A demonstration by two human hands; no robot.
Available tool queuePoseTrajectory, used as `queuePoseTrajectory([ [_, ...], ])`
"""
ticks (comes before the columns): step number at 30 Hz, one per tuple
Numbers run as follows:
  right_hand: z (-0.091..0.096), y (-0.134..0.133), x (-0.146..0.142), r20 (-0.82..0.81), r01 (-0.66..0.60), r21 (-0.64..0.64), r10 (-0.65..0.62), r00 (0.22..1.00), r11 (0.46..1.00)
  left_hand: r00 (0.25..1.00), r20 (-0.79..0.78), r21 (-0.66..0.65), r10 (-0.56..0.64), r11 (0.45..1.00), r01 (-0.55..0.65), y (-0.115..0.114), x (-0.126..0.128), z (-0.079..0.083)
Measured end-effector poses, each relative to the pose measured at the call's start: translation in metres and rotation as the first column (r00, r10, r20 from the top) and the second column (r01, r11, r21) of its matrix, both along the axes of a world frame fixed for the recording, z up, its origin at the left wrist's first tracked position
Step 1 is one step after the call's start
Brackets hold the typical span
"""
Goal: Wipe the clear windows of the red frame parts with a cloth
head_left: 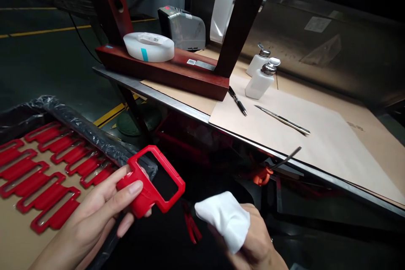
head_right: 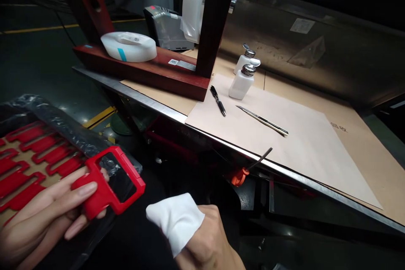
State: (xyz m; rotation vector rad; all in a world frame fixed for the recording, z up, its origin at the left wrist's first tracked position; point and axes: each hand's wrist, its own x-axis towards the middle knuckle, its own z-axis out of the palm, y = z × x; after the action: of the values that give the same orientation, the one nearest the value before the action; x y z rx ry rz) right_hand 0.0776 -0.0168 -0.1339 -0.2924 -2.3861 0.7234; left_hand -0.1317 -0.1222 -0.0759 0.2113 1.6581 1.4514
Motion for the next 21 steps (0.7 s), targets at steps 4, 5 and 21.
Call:
queuePoseTrajectory([
  [4, 0.001, 0.000, 0.001, -0.048, 0.071, 0.007, -0.070, 0.996, 0.997, 1.000, 0.008, 0.013, -0.026, 1.000, 0.026, 0.001, -0.001, 0.002],
  [5, 0.004, 0.000, 0.000, -0.066, 0.091, -0.006, -0.091, 0.994, 0.996, 1.000, 0.005, 0.014, -0.031, 0.999, 0.030, 0.001, -0.002, 0.002],
  [21, -0.016, 0.001, 0.014, 0.203, 0.186, -0.538, -0.088, 0.975, 0.822, 0.971, -0.129, -0.095, -0.200, 0.977, 0.188, -0.008, -0.018, -0.019],
])
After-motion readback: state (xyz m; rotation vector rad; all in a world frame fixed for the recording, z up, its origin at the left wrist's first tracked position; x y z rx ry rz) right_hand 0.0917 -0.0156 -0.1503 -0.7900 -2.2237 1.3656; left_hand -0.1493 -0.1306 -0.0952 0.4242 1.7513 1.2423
